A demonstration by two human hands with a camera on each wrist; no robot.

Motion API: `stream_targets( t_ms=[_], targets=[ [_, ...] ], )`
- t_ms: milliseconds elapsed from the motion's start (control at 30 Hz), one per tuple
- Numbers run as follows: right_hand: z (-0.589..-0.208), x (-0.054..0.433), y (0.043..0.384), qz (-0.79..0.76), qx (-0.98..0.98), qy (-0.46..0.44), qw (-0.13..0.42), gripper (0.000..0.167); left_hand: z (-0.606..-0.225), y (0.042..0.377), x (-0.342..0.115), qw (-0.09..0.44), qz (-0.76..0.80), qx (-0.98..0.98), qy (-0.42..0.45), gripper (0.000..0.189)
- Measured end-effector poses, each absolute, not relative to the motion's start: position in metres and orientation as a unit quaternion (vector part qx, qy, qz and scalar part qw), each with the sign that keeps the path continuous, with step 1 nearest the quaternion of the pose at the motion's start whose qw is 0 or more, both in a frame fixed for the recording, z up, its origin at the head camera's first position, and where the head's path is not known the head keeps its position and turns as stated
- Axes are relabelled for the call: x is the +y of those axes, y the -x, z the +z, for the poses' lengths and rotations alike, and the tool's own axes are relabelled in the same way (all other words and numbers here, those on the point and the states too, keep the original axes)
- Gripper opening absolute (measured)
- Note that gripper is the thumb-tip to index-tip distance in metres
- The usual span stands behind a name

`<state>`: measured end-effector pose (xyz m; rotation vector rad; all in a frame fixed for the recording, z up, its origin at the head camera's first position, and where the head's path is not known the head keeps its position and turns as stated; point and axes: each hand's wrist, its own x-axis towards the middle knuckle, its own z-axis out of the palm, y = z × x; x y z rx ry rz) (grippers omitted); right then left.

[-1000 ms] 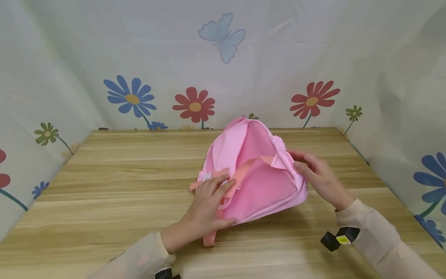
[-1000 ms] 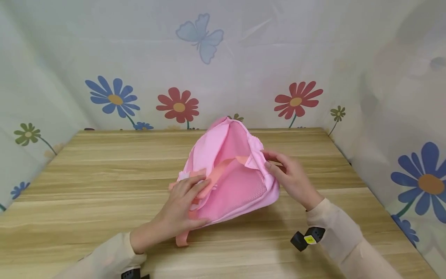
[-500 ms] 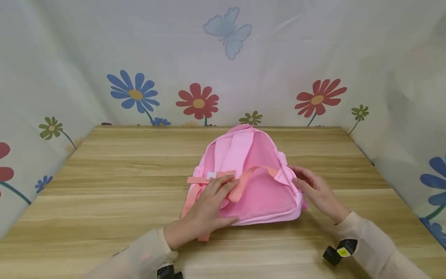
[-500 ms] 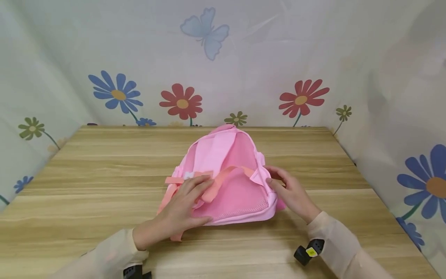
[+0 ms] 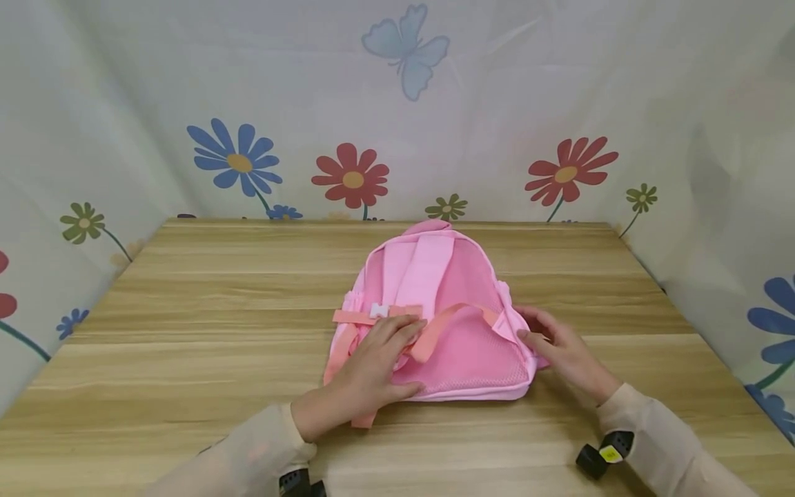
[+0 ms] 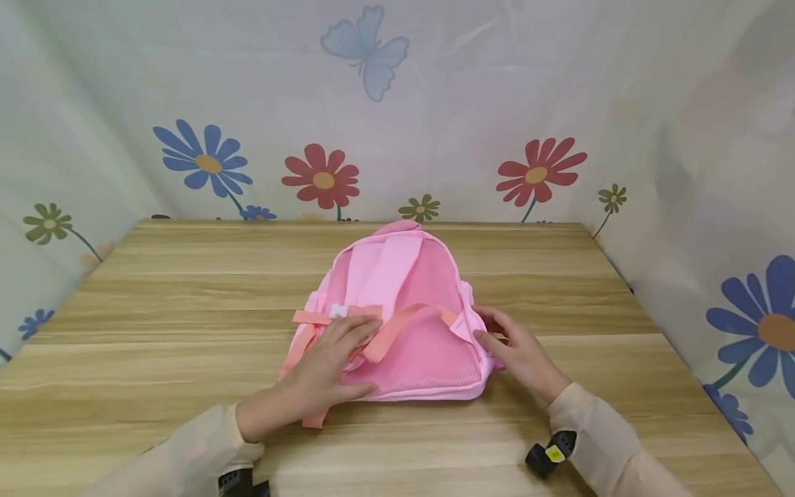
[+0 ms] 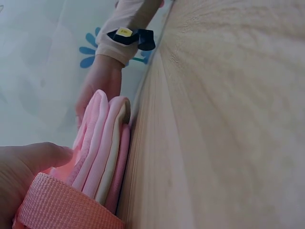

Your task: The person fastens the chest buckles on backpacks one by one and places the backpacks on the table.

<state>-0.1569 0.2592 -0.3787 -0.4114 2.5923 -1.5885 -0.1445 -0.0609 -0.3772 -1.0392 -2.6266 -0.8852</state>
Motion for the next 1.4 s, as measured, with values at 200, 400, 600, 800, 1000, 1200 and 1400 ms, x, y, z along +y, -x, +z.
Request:
stream_targets(
  t_ms=[200,400,600,800,1000,1200,1400],
  targets=[
    [-0.382,0.260,0.155,-0.534,0.835,0.128,0.043,0.047,-0.377,0.144,-0.060,0.093,-0.285,-0.887,0.352,0.082],
    [-0.382,0.259,0.154,-0.532,0.837,0.125,0.042,0.048,-0.378,0.143,-0.060,0.090,-0.288,-0.886,0.351,0.081],
    [-0.378,0.261,0.157,-0.519,0.844,0.130,0.040,0.047,-0.371,0.142,-0.061,0.062,-0.326,-0.877,0.348,0.081],
    [-0.365,0.262,0.164,-0.423,0.892,0.154,-0.023,0.040,-0.366,0.144,-0.064,0.074,-0.352,-0.864,0.352,0.076],
    [-0.349,0.260,0.164,-0.397,0.906,0.139,-0.043,0.041,-0.361,0.151,-0.069,0.100,-0.347,-0.863,0.353,0.074],
    [-0.335,0.249,0.167,-0.388,0.910,0.139,-0.043,0.044,-0.353,0.164,-0.079,0.113,-0.344,-0.868,0.339,0.072],
    [-0.324,0.226,0.172,-0.404,0.897,0.174,-0.046,0.040,-0.349,0.179,-0.091,0.105,-0.347,-0.878,0.313,0.073]
  ],
)
